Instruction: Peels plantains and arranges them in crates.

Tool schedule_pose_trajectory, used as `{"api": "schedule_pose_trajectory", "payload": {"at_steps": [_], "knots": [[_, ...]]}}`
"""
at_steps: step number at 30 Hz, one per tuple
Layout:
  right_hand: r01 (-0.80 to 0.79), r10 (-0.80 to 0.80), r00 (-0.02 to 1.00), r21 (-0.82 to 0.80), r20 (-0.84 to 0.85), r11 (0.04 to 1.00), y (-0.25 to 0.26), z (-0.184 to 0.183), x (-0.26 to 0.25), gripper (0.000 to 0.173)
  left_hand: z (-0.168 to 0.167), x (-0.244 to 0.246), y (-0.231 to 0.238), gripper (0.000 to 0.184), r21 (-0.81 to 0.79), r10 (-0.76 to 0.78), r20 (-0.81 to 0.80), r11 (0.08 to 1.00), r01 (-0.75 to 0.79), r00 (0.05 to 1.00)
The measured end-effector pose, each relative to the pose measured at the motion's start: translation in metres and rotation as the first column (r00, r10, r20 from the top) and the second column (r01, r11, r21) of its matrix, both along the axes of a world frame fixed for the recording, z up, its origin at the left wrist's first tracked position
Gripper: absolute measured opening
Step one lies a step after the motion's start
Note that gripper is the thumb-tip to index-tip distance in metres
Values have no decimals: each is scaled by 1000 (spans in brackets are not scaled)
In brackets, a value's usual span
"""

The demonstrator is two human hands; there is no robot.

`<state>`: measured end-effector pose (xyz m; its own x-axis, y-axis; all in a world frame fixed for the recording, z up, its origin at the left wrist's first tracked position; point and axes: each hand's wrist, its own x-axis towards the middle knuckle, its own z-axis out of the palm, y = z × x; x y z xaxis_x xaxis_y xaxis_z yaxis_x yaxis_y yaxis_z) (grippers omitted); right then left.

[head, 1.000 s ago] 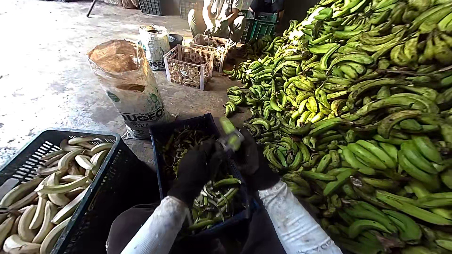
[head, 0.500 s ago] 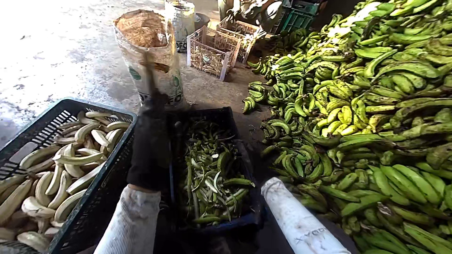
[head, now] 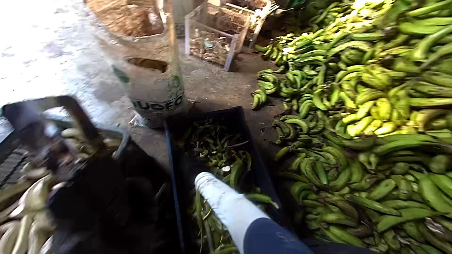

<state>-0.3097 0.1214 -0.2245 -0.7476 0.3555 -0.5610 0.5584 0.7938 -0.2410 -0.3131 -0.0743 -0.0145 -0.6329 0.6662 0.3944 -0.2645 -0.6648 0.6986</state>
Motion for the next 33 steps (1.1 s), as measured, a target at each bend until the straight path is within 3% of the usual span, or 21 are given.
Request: {"api": "schedule_pose_trajectory", "payload": {"at_steps": [2, 3, 6, 11, 13, 15, 17, 19, 20, 23, 26, 28, 30, 31, 32, 33], "knots": [[105, -105, 994, 6, 28, 994, 1, -10, -9, 91, 12, -5, -13, 34, -272, 55, -36, 960, -63, 998], [121, -121, 993, 11, 12, 993, 2, -16, -13, 90, 12, -9, -17, 43, -321, 23, -52, 946, -38, 998], [24, -23, 998, 12, -53, 1000, 9, -12, -18, 83, 26, 3, 2, 36, -283, 54, -24, 957, -59, 998], [-312, 312, 941, 28, -127, 950, 26, 0, 2, 45, 38, 14, 12, 37, -175, 77, 40, 982, -69, 996], [-265, 260, 943, 2, -210, 964, 28, 5, 18, 34, 36, 12, 7, 38, -190, 65, 50, 980, -54, 997], [-124, 97, 964, -97, -249, 987, 30, 23, 36, 33, 30, 10, 7, 35, -222, 83, 115, 974, -56, 990], [17, -59, 962, -159, -268, 987, 31, 49, 55, 36, -24, -10, -3, 37, -74, 5, 33, 997, -2, 999], [129, -164, 951, -145, -263, 981, 34, 68, 67, 39, -66, -22, -11, 38, 31, 63, -50, 998, -61, 997], [159, -180, 955, -105, -235, 982, 36, 70, 68, 41, -61, -16, -12, 36, 23, 146, -28, 989, -145, 989], [67, -58, 983, 48, -175, 997, 33, 55, 54, 44, 15, 15, -11, 51, -189, 236, 65, 957, -220, 970], [-174, 180, 982, 91, -64, 981, 14, 41, 32, 50, 34, 20, -3, 53, -215, 247, 57, 949, -230, 967], [-255, 252, 967, 86, 48, 963, -1, 32, 17, 57, 37, 19, 1, 51, -234, 248, 76, 946, -224, 966], [-240, 229, 967, 94, 107, 966, -6, 17, 7, 63, 24, 15, 6, 48, -156, 215, 132, 969, -193, 968], [-222, 210, 970, 102, 121, 970, -6, 12, 4, 64, 1, 9, 9, 45, -6, 137, 135, 990, -137, 981], [-212, 199, 972, 105, 126, 972, -3, 10, 3, 63, -37, -6, 16, 41, 249, 38, -14, 968, -34, 999], [-211, 199, 973, 98, 118, 973, 1, 11, 4, 61, -50, -11, 21, 41, 317, 28, -80, 948, -2, 996]]}}
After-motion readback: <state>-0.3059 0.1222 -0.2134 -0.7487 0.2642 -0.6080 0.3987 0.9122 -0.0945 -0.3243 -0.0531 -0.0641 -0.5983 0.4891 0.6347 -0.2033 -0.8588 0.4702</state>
